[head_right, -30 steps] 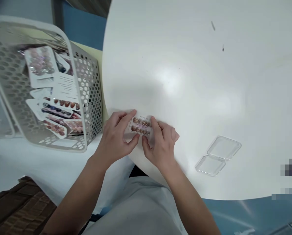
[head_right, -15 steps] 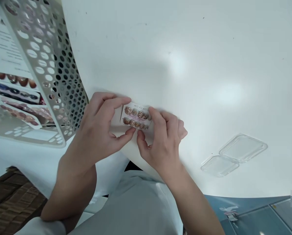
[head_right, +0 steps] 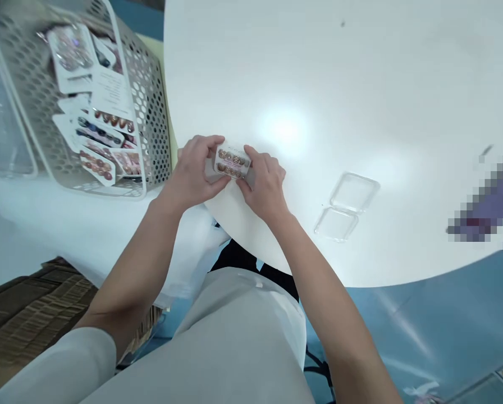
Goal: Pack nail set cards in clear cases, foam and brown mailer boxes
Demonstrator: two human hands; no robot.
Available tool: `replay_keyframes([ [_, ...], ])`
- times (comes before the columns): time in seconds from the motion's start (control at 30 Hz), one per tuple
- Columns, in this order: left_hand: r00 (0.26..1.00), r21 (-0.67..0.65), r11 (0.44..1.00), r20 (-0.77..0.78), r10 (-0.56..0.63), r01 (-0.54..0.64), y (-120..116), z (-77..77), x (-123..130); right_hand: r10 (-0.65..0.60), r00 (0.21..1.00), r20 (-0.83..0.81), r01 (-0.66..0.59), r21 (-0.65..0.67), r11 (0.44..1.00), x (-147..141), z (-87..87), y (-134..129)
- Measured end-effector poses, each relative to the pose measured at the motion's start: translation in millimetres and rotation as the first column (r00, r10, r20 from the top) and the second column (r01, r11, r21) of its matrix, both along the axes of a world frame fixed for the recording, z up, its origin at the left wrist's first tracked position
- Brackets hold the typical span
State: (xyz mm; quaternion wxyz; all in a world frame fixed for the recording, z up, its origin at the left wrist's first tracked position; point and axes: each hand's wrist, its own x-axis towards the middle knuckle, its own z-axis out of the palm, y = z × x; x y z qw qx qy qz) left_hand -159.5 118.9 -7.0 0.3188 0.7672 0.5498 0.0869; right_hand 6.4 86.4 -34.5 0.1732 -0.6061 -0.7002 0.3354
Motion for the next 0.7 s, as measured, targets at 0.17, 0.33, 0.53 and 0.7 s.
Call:
replay_keyframes([
  [0.17,0.997,0.019,0.998,0.032,-0.067,0.067,-7,7.8,14,-0.002,0.997,-0.077,0.0,-0.021,1.0,23,10.9,-7],
  [0.33,0.983,0.068,0.986,0.093,-0.16,0.154,-18,26.9,42,-0.051,0.993,-0.109,0.051,-0.007,0.999,56,39.2,-32],
  [0.53,0.937,0.104,0.962,0.223,-0.269,0.251,-45,36.1,89,-0.141,0.984,-0.111,0.148,0.06,0.987,104,56.8,-76],
  [0.7,0.914,0.073,0.955,0.28,-0.295,0.286,-74,30.1,124,-0.246,0.959,-0.137,0.252,0.024,0.967,140,52.8,-116],
])
